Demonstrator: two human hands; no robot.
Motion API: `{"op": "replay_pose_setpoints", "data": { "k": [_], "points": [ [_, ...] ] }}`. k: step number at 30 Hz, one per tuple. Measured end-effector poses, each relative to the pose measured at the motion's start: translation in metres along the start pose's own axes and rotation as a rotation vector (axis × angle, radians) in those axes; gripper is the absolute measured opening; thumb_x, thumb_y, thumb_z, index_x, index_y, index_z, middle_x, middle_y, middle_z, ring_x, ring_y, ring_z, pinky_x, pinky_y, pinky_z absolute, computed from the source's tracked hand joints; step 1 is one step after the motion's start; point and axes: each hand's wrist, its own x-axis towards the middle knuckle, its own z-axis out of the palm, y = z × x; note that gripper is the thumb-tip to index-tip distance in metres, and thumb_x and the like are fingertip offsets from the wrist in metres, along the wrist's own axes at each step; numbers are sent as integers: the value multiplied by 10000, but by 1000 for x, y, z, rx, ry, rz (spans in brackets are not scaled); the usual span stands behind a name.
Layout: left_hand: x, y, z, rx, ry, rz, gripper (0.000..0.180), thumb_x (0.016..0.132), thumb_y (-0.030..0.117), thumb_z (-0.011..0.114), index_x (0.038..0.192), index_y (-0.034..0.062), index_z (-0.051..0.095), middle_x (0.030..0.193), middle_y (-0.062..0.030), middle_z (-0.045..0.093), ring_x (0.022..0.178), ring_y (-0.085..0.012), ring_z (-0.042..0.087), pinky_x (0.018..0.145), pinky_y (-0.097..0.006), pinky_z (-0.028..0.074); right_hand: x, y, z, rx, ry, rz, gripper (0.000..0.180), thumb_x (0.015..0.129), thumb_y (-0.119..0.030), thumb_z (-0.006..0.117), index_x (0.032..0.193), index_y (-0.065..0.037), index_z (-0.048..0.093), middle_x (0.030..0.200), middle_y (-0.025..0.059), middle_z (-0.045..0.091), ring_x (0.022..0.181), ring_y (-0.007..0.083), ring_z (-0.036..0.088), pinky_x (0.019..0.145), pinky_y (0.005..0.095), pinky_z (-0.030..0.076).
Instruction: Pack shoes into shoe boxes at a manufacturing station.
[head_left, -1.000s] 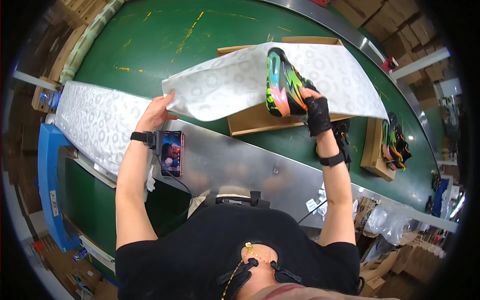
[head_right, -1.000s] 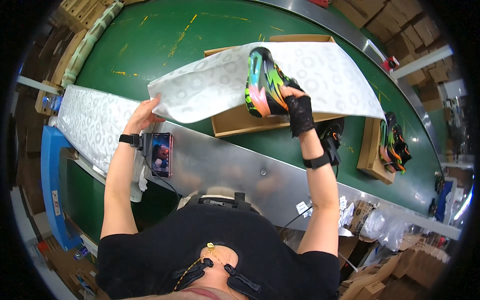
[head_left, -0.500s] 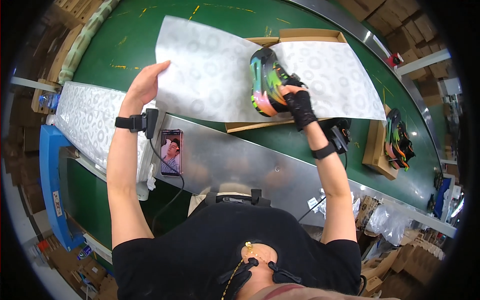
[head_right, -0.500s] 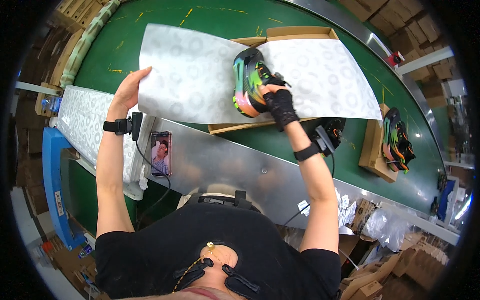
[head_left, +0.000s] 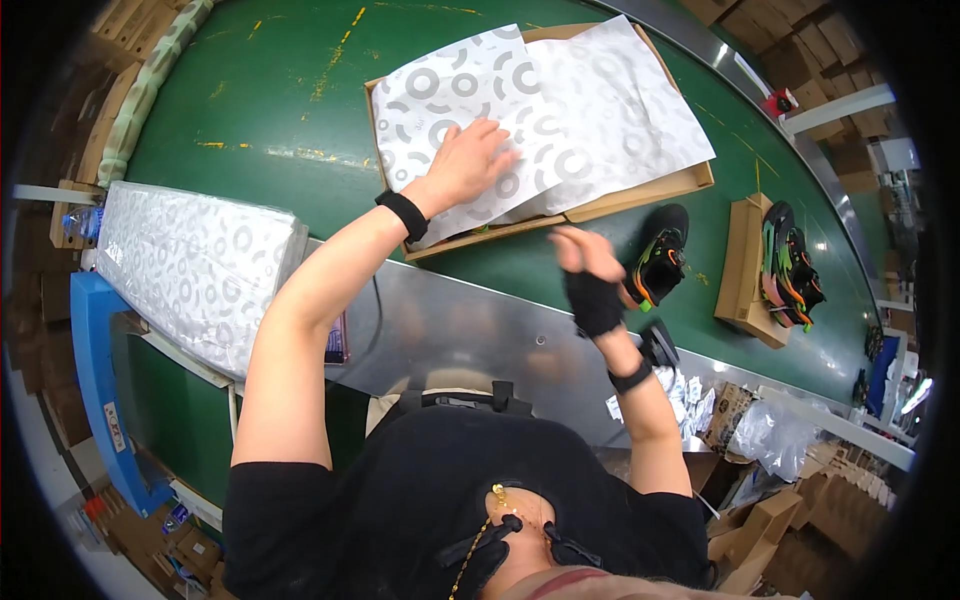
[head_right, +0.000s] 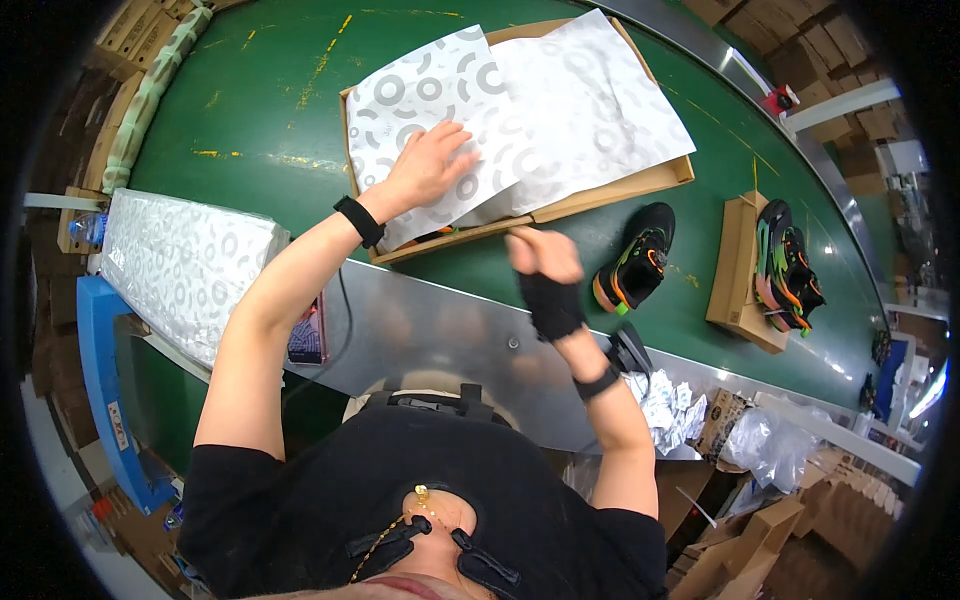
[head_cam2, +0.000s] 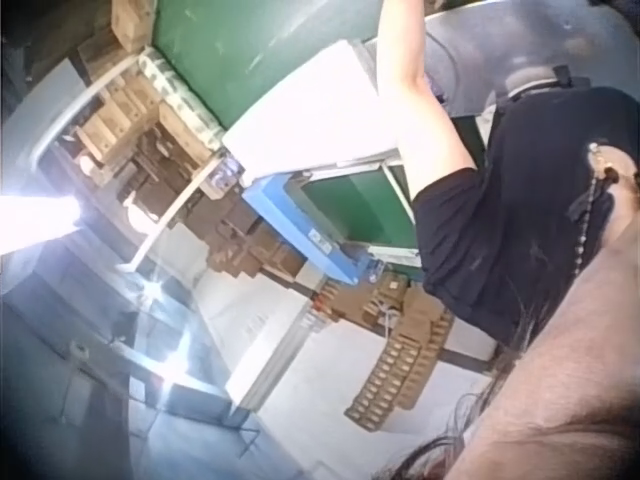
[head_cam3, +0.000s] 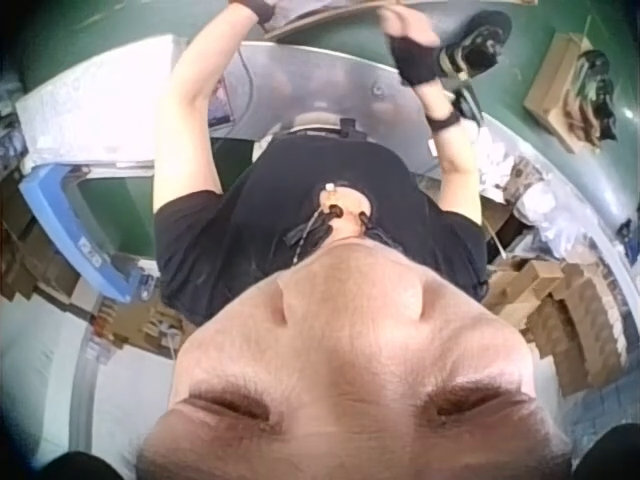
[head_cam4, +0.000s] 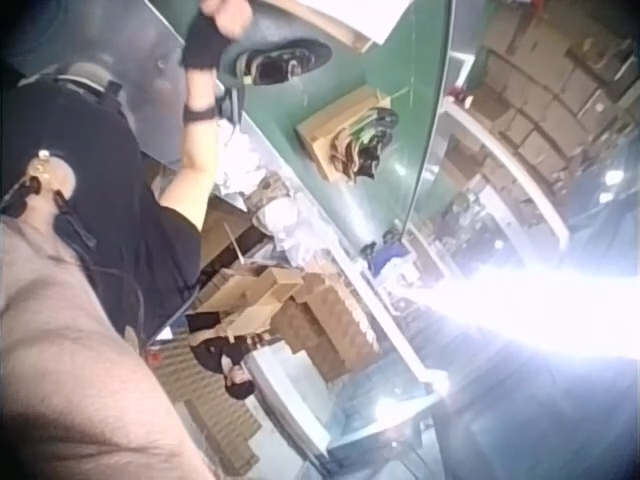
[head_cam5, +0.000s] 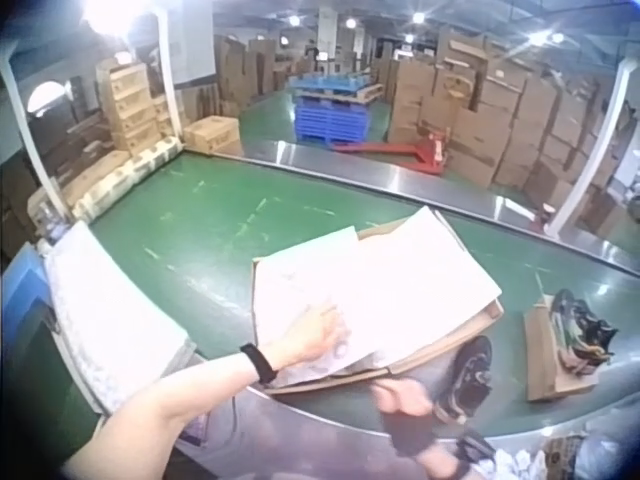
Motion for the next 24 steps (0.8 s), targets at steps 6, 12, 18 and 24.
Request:
{"op": "replay_pose_setpoints", "data": {
  "k": [6, 12, 18, 24],
  "points": [
    [-8, -9, 31, 311, -302, -25, 642, 872, 591, 401, 1264, 92, 498, 1353, -163, 424, 1259, -303, 391, 994, -635, 192, -81, 74, -93, -351, 100, 289, 227, 831, -227, 618, 952, -37, 594, 978, 116, 611, 942, 291, 558, 846, 406, 414],
    [5, 11, 26, 196, -261, -1, 528, 876, 489, 496, 1129, 33, 577, 1187, -158, 538, 1132, -284, 494, 965, -543, 290, -124, 134, -85, -490, -140, 175, 246, 807, -248, 608, 982, -78, 585, 978, 86, 603, 903, 262, 566, 878, 406, 381],
    [-44, 80, -9, -353, 166, 269, 304, 817, 259, 661, 923, -21, 602, 832, -121, 588, 739, -263, 579, 650, -344, 457, -24, 66, -141, -401, -92, -109, 423, 724, -59, 615, 1118, -154, 494, 856, 75, 581, 693, 280, 575, 577, 381, 459],
    [-68, 145, -50, -774, -100, 171, 257, 824, 175, 669, 1032, 31, 621, 794, -38, 545, 698, -125, 489, 630, -254, 416, 24, -36, -175, 437, -357, 429, 326, 869, -293, 480, 745, -5, 572, 643, 100, 542, 608, 192, 517, 607, 301, 412]
  ]
}}
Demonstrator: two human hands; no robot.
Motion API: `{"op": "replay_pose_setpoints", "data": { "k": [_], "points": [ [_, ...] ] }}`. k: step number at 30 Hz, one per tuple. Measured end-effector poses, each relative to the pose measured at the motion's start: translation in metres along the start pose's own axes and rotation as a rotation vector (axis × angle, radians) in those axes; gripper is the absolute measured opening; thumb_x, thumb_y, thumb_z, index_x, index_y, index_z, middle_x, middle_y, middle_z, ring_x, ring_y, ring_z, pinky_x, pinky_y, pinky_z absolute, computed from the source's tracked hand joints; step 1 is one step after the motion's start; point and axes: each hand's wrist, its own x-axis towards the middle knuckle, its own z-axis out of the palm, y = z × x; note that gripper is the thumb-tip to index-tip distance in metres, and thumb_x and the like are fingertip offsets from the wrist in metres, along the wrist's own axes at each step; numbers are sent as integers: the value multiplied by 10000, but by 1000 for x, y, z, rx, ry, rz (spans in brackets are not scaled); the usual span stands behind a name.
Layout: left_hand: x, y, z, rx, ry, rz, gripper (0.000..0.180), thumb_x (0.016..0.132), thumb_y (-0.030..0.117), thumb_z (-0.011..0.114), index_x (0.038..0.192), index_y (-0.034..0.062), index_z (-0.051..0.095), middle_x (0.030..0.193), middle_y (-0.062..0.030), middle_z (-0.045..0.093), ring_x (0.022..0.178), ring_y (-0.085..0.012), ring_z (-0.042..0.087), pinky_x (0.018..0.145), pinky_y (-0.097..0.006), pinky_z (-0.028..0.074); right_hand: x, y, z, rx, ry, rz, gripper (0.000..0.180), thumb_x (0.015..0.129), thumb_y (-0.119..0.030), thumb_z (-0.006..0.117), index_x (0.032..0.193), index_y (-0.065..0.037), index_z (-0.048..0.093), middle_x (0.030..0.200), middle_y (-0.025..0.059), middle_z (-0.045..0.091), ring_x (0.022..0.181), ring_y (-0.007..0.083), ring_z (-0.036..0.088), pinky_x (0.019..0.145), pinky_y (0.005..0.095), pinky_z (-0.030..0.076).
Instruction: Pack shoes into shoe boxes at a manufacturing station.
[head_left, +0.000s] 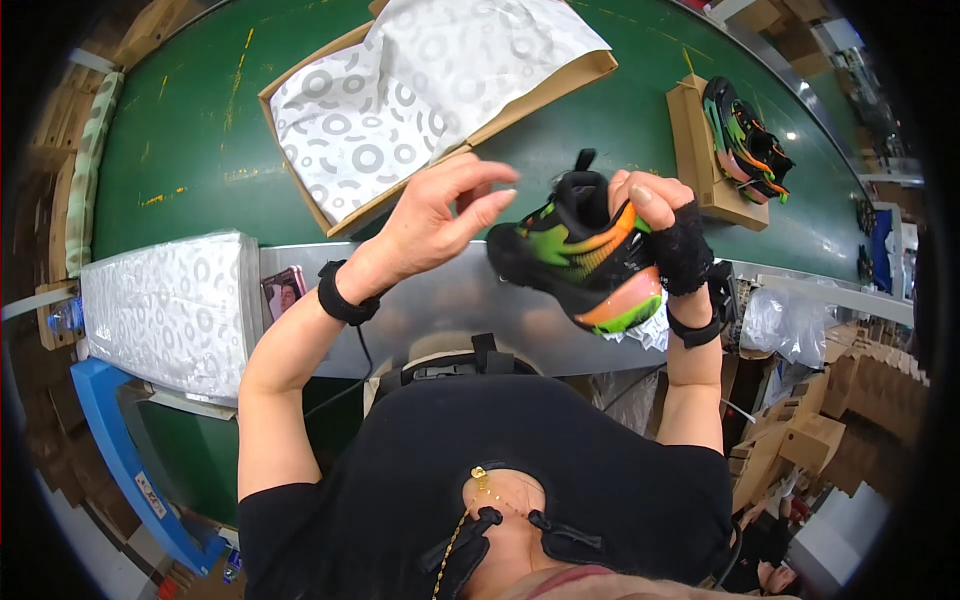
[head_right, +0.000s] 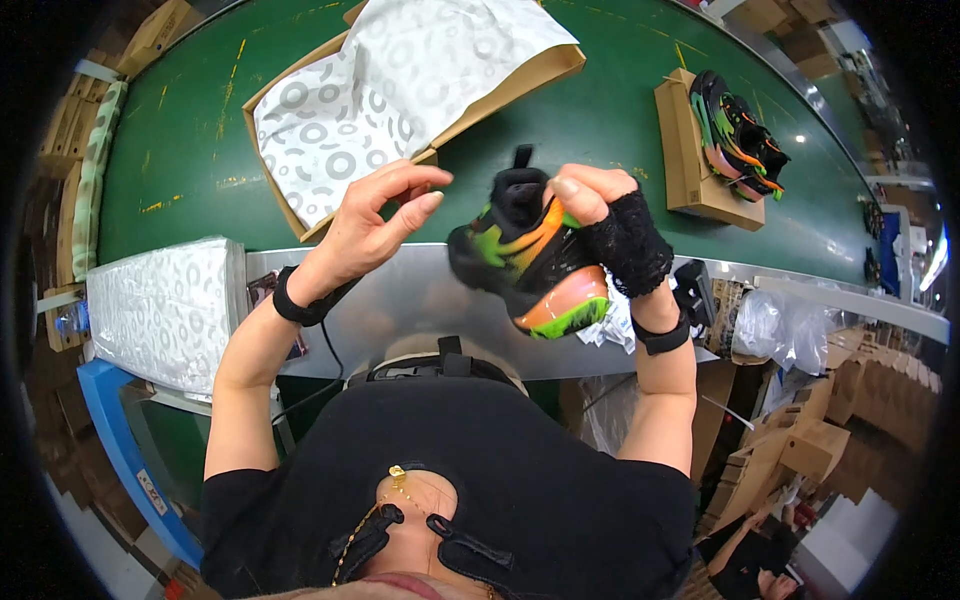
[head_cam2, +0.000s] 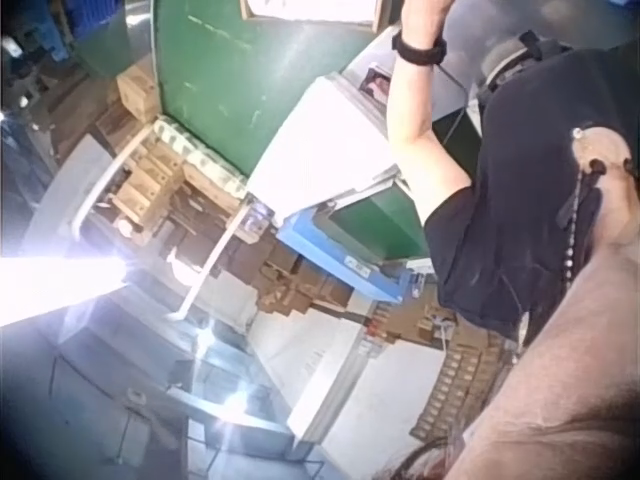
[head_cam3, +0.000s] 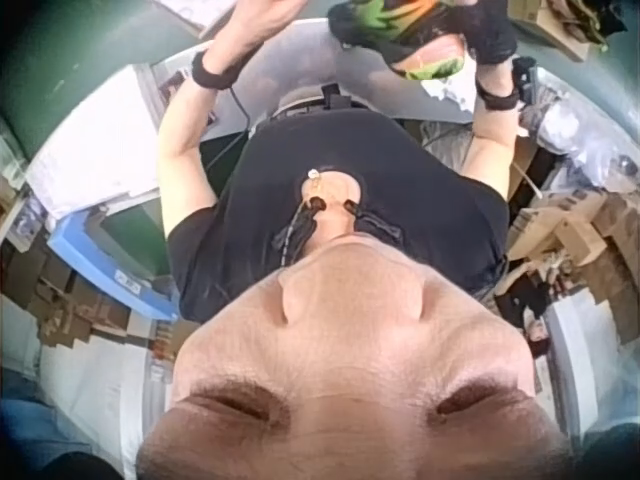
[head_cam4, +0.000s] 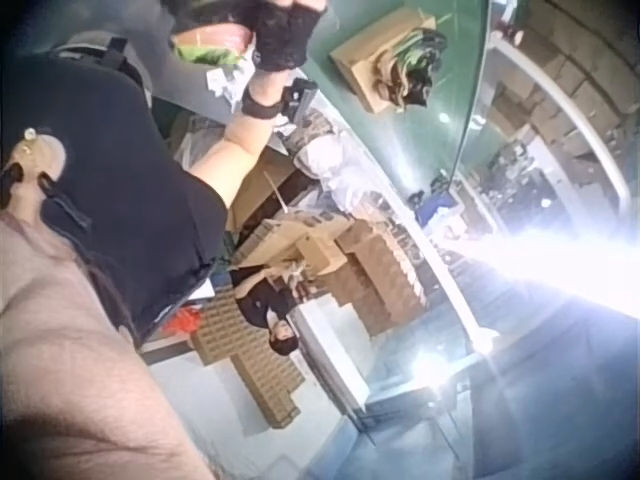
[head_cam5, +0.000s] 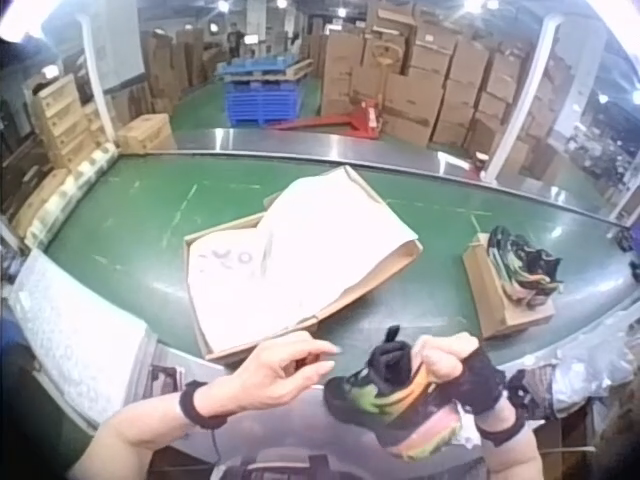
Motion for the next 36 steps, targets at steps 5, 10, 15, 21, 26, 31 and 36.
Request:
{"op": "replay_pose_setpoints", "data": {
  "k": [5, 10, 15, 21, 26, 31, 36],
  "points": [
    [-3, 39, -8, 160, -229, 183, 411, 725, 231, 752, 1080, 88, 603, 850, -47, 488, 759, -163, 467, 615, -280, 401, 10, -24, 17, 238, -229, -83, 366, 849, -303, 483, 687, 17, 557, 595, 93, 509, 604, 161, 498, 604, 287, 395],
    [-10, 49, -23, 368, -276, 68, 406, 699, 282, 759, 1007, 86, 580, 805, -75, 540, 724, -254, 539, 597, -334, 427, 28, -31, 34, 271, -292, -98, 369, 843, -308, 508, 683, 21, 558, 594, 85, 502, 601, 149, 486, 598, 282, 392],
    [-6, 39, -45, 335, -249, 39, 327, 733, 265, 739, 916, 58, 564, 680, -89, 587, 596, -256, 577, 540, -333, 441, 60, -29, 43, 320, -168, -138, 270, 879, -232, 517, 856, 23, 605, 735, 64, 594, 724, 124, 548, 712, 253, 430],
    [-3, -37, -122, -161, 236, -433, 218, 893, 268, 602, 802, 78, 546, 593, 68, 442, 468, -19, 357, 413, -198, 266, 96, 39, 31, 126, -145, 17, 289, 921, -257, 504, 880, 10, 609, 751, 61, 632, 769, 122, 586, 753, 262, 460],
    [11, -109, -175, -507, 405, -776, 358, 884, 443, 574, 737, 148, 435, 557, 79, 279, 439, -50, 298, 418, -220, 225, 75, 115, 86, 294, -183, 378, 451, 852, -299, 636, 1135, 32, 519, 1031, 145, 625, 941, 161, 593, 802, 282, 471],
    [28, -199, -187, -557, 375, -996, 422, 801, 491, 656, 803, 123, 451, 605, 24, 398, 491, -100, 434, 441, -232, 370, 106, 125, 125, 705, 144, 567, 528, 800, -289, 686, 1200, -34, 455, 1134, 74, 550, 1023, 187, 550, 735, 316, 481],
    [61, -219, -146, -489, 498, -966, 639, 876, 302, 601, 1323, -5, 263, 863, -163, 512, 659, -332, 624, 579, -457, 562, 114, 133, 159, 539, 434, 436, 372, 760, -122, 660, 1080, 2, 515, 923, 100, 584, 826, 209, 567, 749, 332, 472]
  ]
}}
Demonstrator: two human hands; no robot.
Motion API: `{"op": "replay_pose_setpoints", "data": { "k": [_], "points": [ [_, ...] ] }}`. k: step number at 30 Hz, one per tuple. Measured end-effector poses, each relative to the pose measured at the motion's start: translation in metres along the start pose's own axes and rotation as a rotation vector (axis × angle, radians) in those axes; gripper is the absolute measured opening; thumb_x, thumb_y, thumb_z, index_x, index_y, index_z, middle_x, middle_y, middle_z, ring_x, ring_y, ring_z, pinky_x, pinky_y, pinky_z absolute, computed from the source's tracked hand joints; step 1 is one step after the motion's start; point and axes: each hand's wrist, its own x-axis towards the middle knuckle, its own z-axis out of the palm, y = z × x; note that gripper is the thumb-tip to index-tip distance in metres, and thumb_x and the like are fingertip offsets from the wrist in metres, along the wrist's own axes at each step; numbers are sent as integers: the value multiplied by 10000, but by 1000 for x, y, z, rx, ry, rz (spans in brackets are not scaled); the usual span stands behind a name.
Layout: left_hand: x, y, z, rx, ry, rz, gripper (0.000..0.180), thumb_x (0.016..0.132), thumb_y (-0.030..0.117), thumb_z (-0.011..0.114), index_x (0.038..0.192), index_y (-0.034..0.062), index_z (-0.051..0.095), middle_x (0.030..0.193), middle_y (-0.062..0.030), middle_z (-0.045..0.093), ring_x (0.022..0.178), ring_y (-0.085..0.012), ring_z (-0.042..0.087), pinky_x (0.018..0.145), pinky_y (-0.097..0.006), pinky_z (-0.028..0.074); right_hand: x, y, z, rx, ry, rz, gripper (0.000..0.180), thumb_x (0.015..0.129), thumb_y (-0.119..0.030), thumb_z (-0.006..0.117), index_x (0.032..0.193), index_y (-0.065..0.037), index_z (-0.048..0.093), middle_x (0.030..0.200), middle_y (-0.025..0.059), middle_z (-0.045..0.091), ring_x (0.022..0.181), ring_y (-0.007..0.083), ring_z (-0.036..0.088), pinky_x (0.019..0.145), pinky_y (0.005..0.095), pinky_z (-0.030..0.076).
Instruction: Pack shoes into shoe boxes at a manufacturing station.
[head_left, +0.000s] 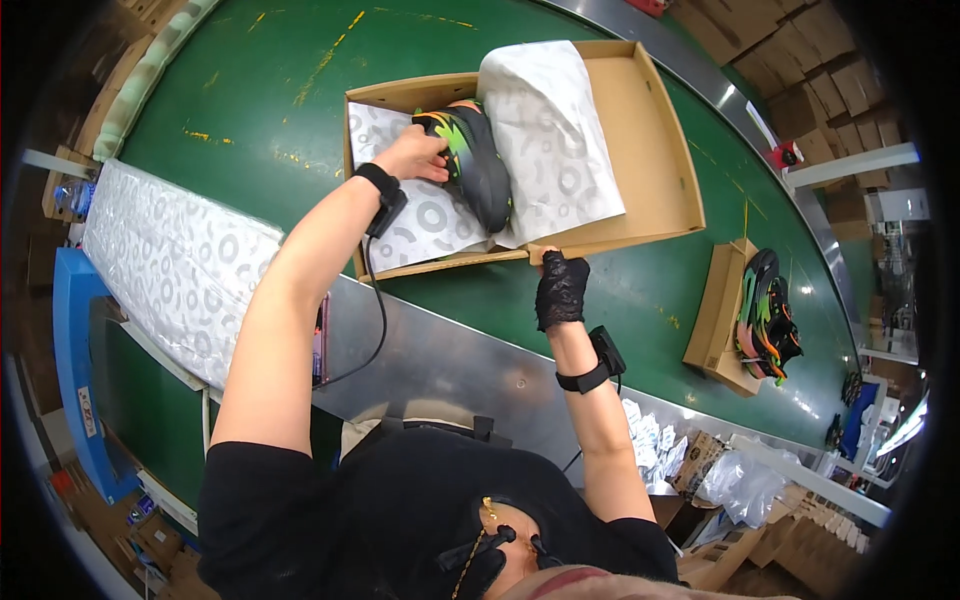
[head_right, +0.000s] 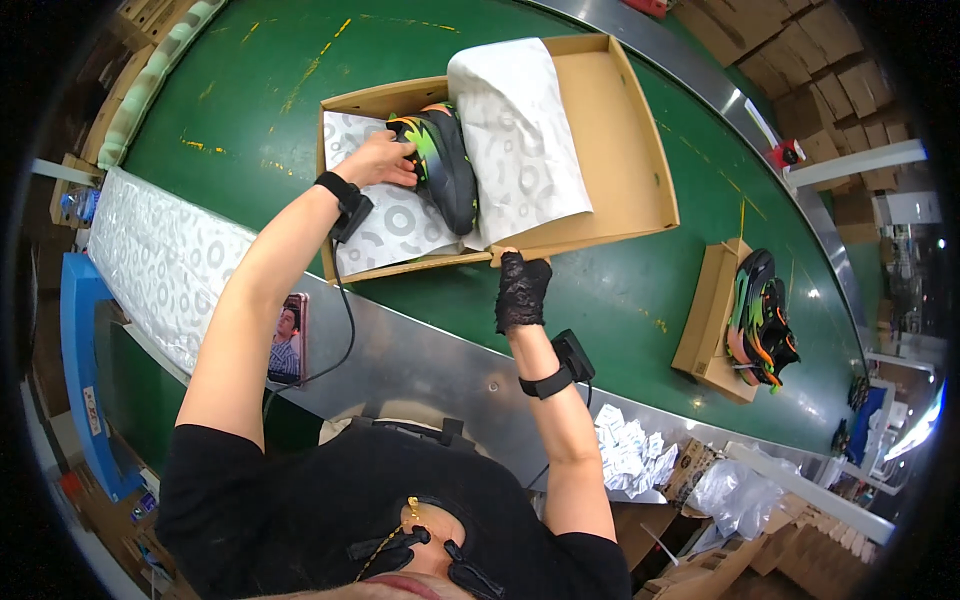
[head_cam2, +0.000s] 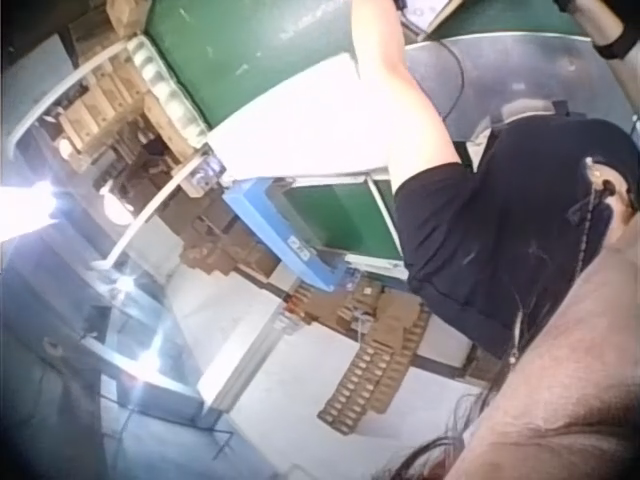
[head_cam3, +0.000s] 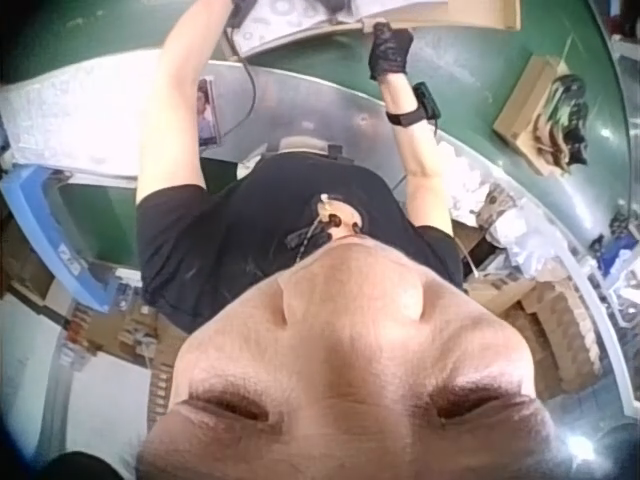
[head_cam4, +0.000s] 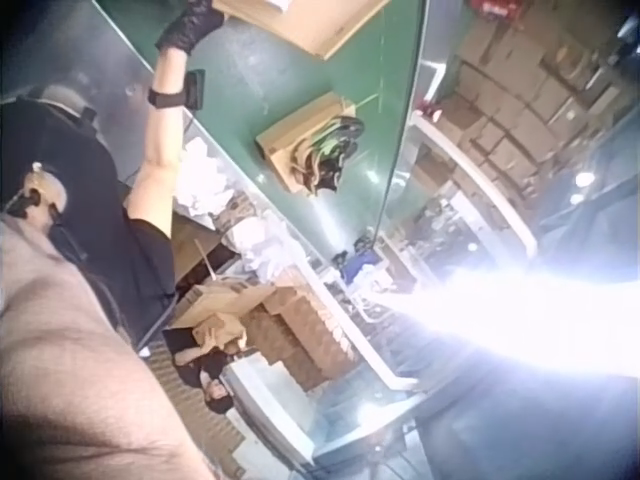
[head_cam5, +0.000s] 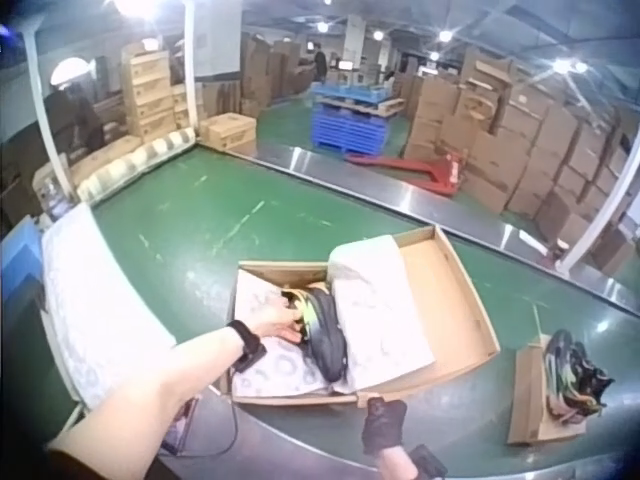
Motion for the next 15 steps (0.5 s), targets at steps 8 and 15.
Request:
{"op": "replay_pose_setpoints", "data": {
  "k": [8, 15],
  "points": [
    [-99, -20, -23, -236, 4, 366, 476, 949, 309, 435, 1265, -48, 432, 1135, -201, 545, 1001, -295, 588, 770, -397, 504, -12, -14, -39, -968, 264, -1203, 590, 715, -16, 604, 1269, -40, 402, 1304, 178, 460, 1155, 315, 466, 863, 454, 385],
    [-119, -108, 34, 256, 189, 479, 684, 871, 559, 475, 1112, -78, 535, 952, -144, 619, 899, -243, 588, 800, -372, 450, -26, 31, -85, -1291, -83, -1077, 630, 714, 62, 490, 1250, -267, 526, 1387, 95, 396, 1269, 395, 334, 935, 511, 380]
  ]
}}
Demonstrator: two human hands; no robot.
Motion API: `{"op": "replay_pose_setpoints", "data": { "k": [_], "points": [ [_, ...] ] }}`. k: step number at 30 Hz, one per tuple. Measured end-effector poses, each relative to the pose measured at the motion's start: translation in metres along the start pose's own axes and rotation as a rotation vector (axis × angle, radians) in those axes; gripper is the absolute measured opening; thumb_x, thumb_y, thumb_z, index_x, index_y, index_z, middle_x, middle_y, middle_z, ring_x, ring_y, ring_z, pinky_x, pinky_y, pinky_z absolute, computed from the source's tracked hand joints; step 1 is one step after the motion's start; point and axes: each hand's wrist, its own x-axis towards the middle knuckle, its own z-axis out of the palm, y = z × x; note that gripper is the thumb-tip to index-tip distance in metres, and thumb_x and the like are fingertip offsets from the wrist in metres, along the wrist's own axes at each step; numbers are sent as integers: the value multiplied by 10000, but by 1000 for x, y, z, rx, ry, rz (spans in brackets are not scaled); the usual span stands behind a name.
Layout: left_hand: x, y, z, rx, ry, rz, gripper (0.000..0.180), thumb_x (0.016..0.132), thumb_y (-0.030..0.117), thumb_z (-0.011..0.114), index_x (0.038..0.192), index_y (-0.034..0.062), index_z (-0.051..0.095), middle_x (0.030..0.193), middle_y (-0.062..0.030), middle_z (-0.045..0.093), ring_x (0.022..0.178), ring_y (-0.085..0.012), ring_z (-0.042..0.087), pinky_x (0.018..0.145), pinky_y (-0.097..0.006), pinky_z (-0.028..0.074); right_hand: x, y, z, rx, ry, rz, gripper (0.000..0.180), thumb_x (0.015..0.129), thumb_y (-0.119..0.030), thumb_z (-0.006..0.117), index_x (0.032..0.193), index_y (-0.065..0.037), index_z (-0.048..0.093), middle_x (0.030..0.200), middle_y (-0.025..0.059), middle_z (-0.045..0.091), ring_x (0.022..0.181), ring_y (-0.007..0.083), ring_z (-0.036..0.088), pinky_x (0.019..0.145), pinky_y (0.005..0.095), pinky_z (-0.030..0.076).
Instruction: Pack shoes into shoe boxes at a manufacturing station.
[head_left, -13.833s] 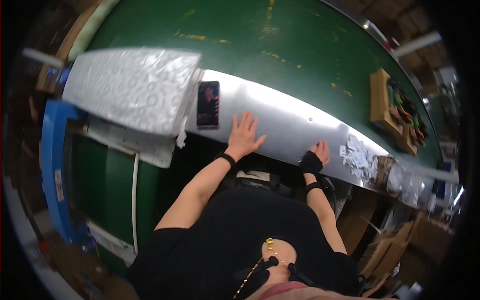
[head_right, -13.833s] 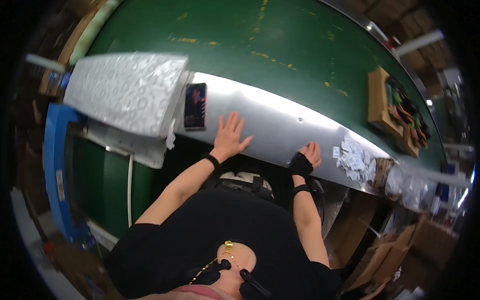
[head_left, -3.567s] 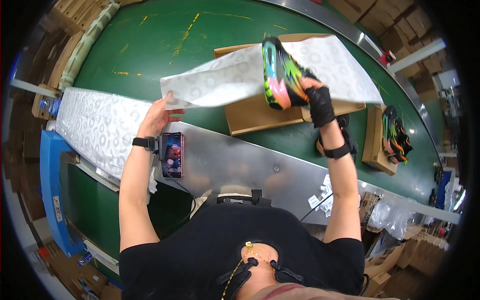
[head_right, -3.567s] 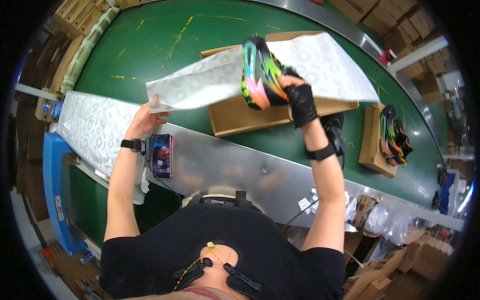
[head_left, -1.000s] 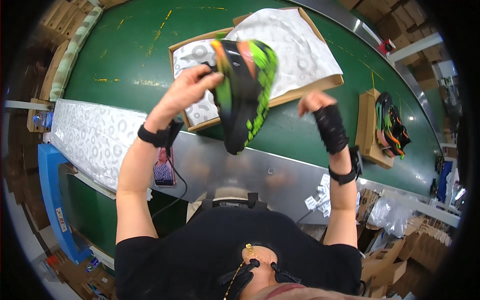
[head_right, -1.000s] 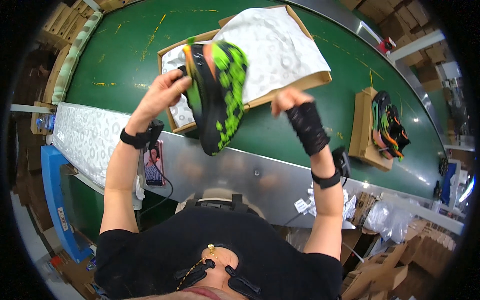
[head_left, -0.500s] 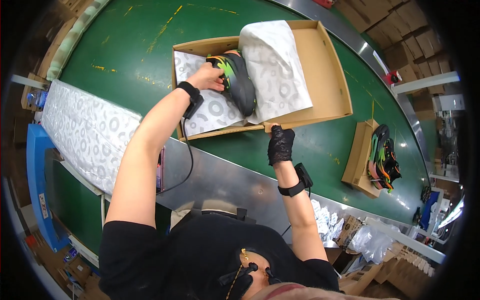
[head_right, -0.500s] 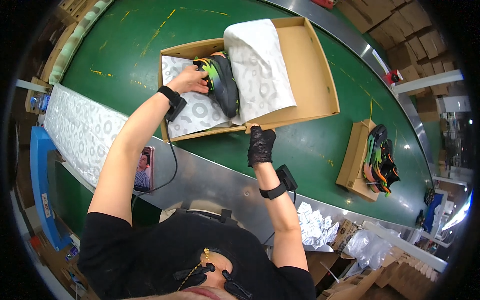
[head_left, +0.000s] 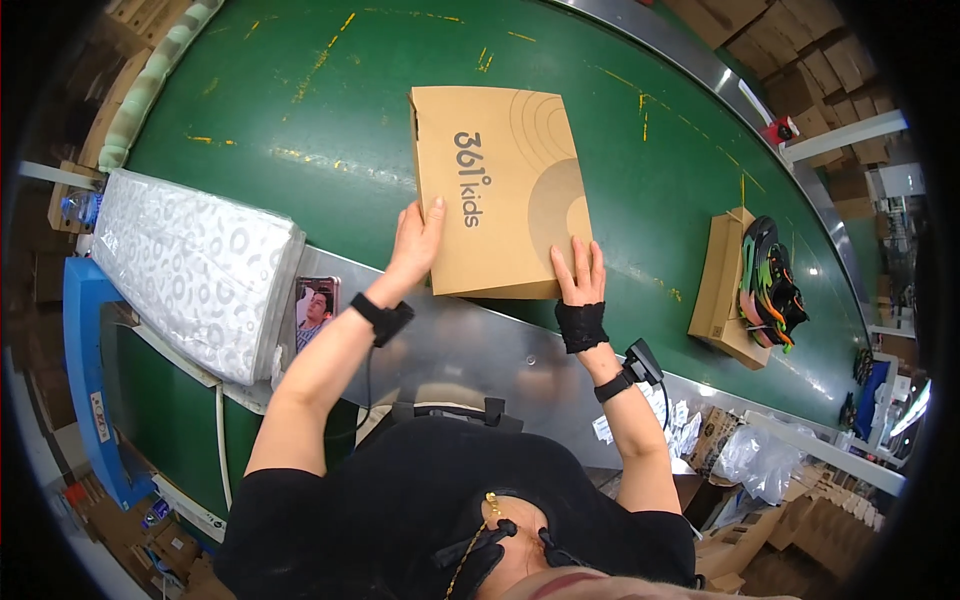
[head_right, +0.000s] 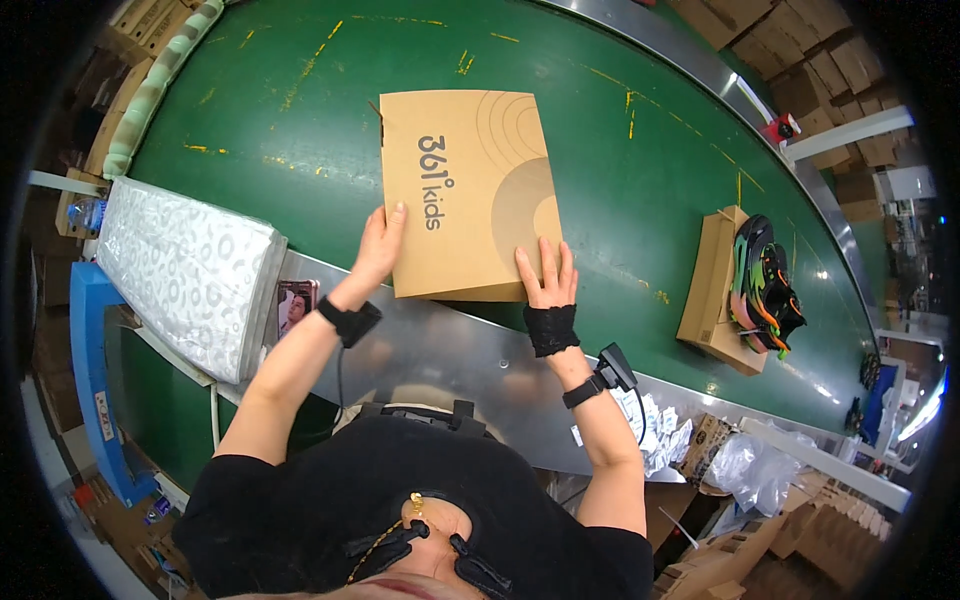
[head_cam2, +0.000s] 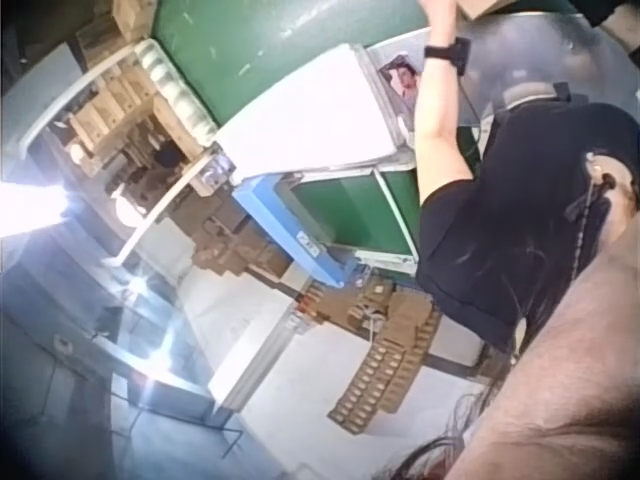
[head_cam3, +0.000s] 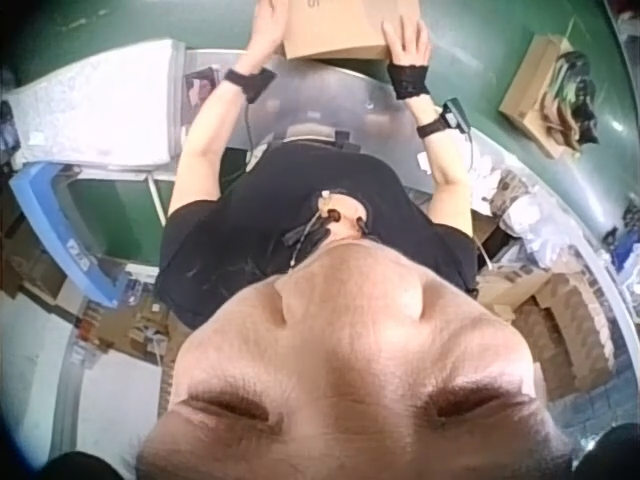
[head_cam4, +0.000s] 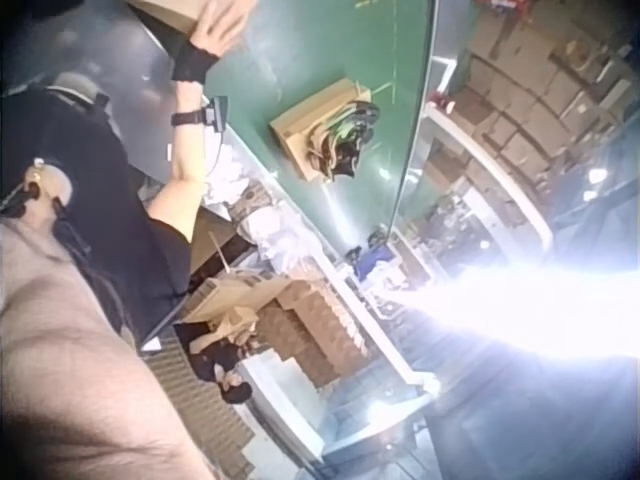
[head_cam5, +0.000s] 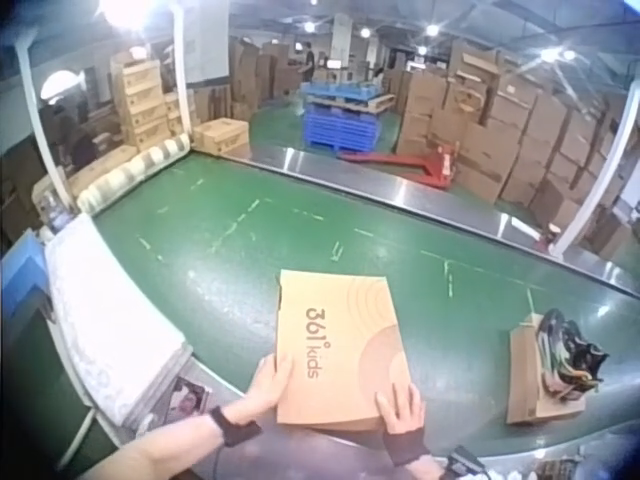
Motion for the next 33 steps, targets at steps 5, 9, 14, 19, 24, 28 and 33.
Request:
{"op": "replay_pose_setpoints", "data": {
  "k": [5, 9, 14, 19, 24, 28, 33],
  "points": [
    [7, -2, -9, 9, -19, -259, 600, 847, 526, 527, 1045, -40, 551, 1000, -142, 614, 931, -234, 584, 812, -371, 443, 9, -8, -19, 29, -146, 44, 676, 687, 89, 478, 1270, -250, 510, 1382, 109, 394, 1270, 408, 331, 943, 478, 420],
    [8, 39, -9, -772, -256, -315, 679, 793, 530, 539, 1236, 19, 473, 1144, -131, 578, 1022, -240, 565, 869, -359, 452, 43, -2, -44, 86, -32, -64, 630, 679, 87, 475, 1230, -212, 539, 1320, 148, 455, 1219, 408, 393, 955, 429, 428],
    [0, 75, -39, -840, -300, -355, 634, 813, 505, 499, 1230, 27, 479, 1144, -141, 576, 1022, -245, 576, 864, -371, 472, 94, -9, -128, 257, 233, 6, 565, 683, 16, 592, 1235, -65, 504, 1221, 154, 524, 1151, 329, 474, 965, 370, 404],
    [-54, 93, -99, -947, -36, -69, 553, 871, 426, 461, 1239, 14, 469, 1130, -148, 579, 976, -247, 603, 819, -356, 506, 22, 73, -126, 353, 351, 350, 397, 828, -150, 632, 1206, -66, 545, 1140, 100, 597, 1037, 219, 567, 887, 311, 437],
    [-146, 44, -241, -782, 353, 283, 449, 882, 377, 428, 1203, 75, 512, 1165, -118, 562, 1010, -262, 584, 844, -369, 486, -160, 247, -96, 917, 477, 1175, 289, 864, -245, 615, 1107, -91, 594, 1013, 52, 628, 932, 172, 614, 714, 274, 498],
    [-234, 80, -271, -1063, 846, 126, 738, 745, 536, 483, 1315, 77, 387, 1315, -178, 403, 1241, -369, 359, 957, -618, 316, -191, 303, -97, 1115, 647, 1670, 510, 761, -381, 724, 1133, -74, 559, 1100, 135, 578, 981, 261, 582, 733, 323, 508],
    [-301, 19, -321, -1237, 1163, 43, 990, 749, 507, 581, 1429, 118, -23, 1419, -249, 166, 1259, -452, 312, 998, -619, 284, -177, 350, -83, 1372, 636, 1660, 396, 778, -396, 698, 996, -82, 597, 946, 107, 617, 872, 245, 570, 676, 313, 496]
  ]
}}
